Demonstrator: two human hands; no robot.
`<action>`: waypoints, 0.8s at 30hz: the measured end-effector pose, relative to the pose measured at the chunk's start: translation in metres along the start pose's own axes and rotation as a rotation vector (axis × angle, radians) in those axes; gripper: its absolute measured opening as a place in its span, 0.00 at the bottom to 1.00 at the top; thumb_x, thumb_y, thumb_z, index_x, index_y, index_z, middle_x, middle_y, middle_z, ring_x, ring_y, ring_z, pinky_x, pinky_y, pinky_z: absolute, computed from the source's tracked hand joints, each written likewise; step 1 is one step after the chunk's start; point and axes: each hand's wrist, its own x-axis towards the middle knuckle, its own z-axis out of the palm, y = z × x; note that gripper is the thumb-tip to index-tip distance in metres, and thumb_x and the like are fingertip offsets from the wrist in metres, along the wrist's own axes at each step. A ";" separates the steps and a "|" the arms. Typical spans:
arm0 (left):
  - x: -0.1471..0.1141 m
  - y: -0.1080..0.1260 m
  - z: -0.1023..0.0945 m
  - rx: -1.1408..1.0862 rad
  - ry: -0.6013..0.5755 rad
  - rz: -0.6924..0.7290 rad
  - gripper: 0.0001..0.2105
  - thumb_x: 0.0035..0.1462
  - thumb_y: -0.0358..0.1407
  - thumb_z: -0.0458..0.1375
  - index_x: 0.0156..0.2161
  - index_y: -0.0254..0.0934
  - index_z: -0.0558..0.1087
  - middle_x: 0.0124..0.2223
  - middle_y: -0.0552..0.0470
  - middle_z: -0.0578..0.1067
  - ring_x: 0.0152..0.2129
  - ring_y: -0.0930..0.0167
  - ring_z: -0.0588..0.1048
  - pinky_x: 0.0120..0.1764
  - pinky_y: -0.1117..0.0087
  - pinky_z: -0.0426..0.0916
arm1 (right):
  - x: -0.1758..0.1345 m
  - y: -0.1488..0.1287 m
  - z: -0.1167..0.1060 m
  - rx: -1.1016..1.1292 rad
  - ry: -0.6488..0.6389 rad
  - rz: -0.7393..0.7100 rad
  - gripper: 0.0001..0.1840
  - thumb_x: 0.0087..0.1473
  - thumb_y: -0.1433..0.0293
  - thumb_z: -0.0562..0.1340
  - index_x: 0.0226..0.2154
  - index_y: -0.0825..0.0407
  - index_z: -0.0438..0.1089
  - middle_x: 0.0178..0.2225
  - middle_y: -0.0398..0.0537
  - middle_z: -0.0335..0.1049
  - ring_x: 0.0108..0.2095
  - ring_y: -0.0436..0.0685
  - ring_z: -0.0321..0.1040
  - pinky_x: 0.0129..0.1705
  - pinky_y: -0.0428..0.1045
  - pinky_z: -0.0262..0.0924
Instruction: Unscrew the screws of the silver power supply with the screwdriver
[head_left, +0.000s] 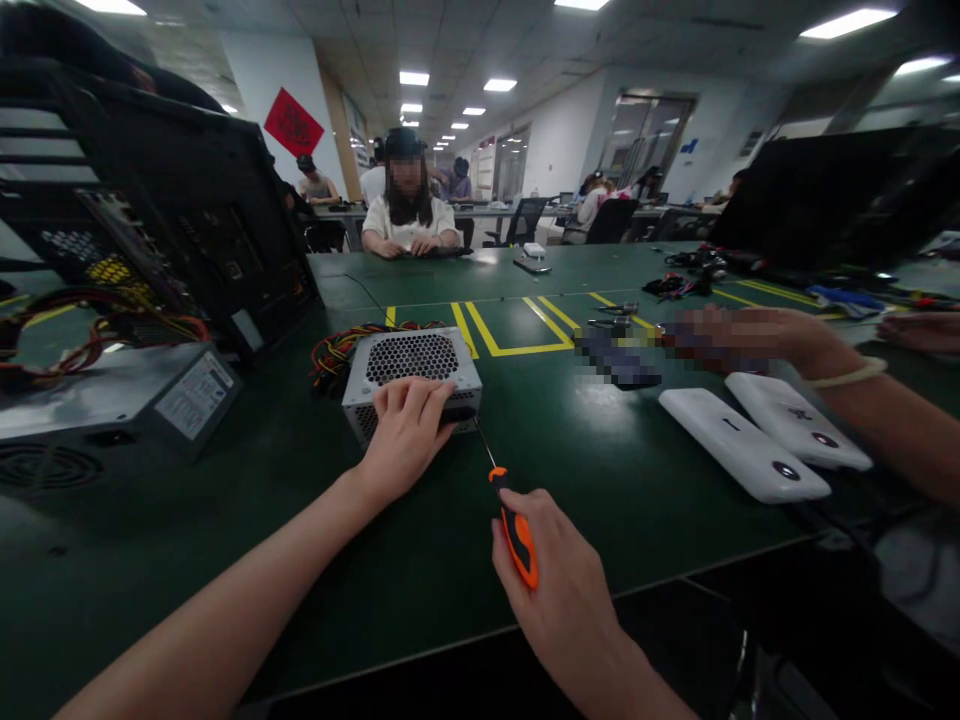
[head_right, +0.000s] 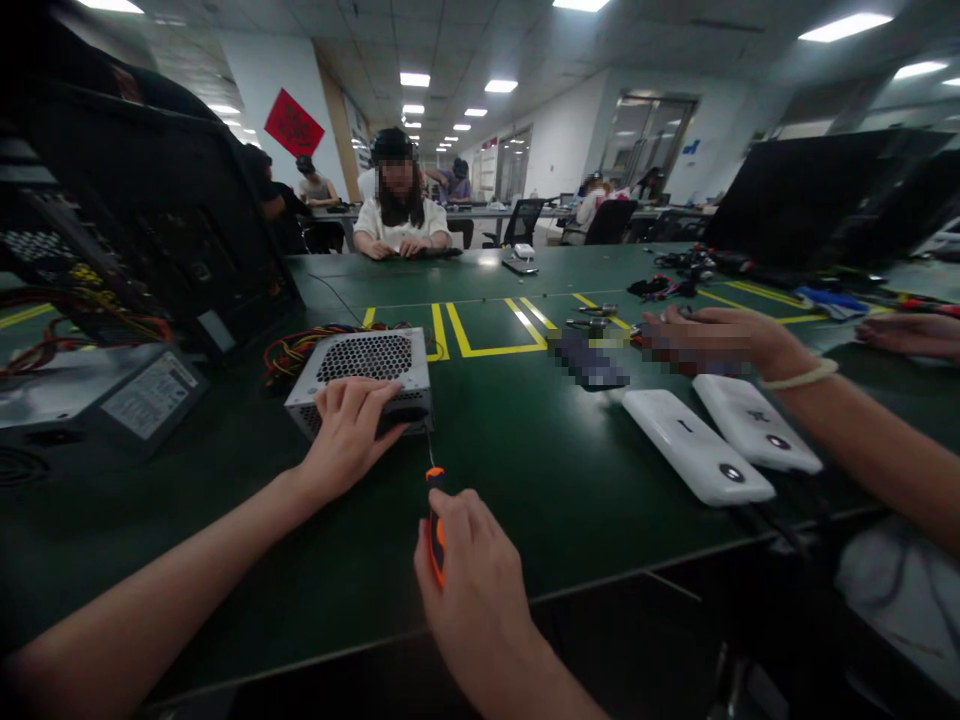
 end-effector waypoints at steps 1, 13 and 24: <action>0.000 0.000 0.000 0.004 0.001 0.003 0.20 0.52 0.34 0.53 0.52 0.35 0.60 0.46 0.41 0.66 0.43 0.60 0.59 0.44 0.58 0.54 | 0.001 0.000 0.000 -0.019 -0.020 -0.020 0.09 0.54 0.75 0.50 0.39 0.55 0.60 0.28 0.48 0.64 0.27 0.52 0.65 0.28 0.47 0.63; 0.002 -0.002 -0.001 0.027 0.006 0.036 0.19 0.52 0.37 0.52 0.49 0.33 0.63 0.42 0.42 0.66 0.40 0.61 0.59 0.42 0.59 0.53 | 0.022 0.000 -0.026 -0.558 -0.289 -0.560 0.08 0.49 0.80 0.53 0.31 0.54 0.65 0.26 0.48 0.64 0.26 0.55 0.61 0.27 0.50 0.55; 0.002 -0.001 -0.004 0.032 0.027 0.050 0.19 0.51 0.37 0.53 0.49 0.33 0.63 0.42 0.43 0.66 0.39 0.61 0.58 0.42 0.58 0.54 | 0.020 -0.003 -0.017 -0.430 -0.264 -0.400 0.17 0.53 0.60 0.55 0.39 0.56 0.65 0.28 0.49 0.66 0.28 0.55 0.63 0.28 0.49 0.56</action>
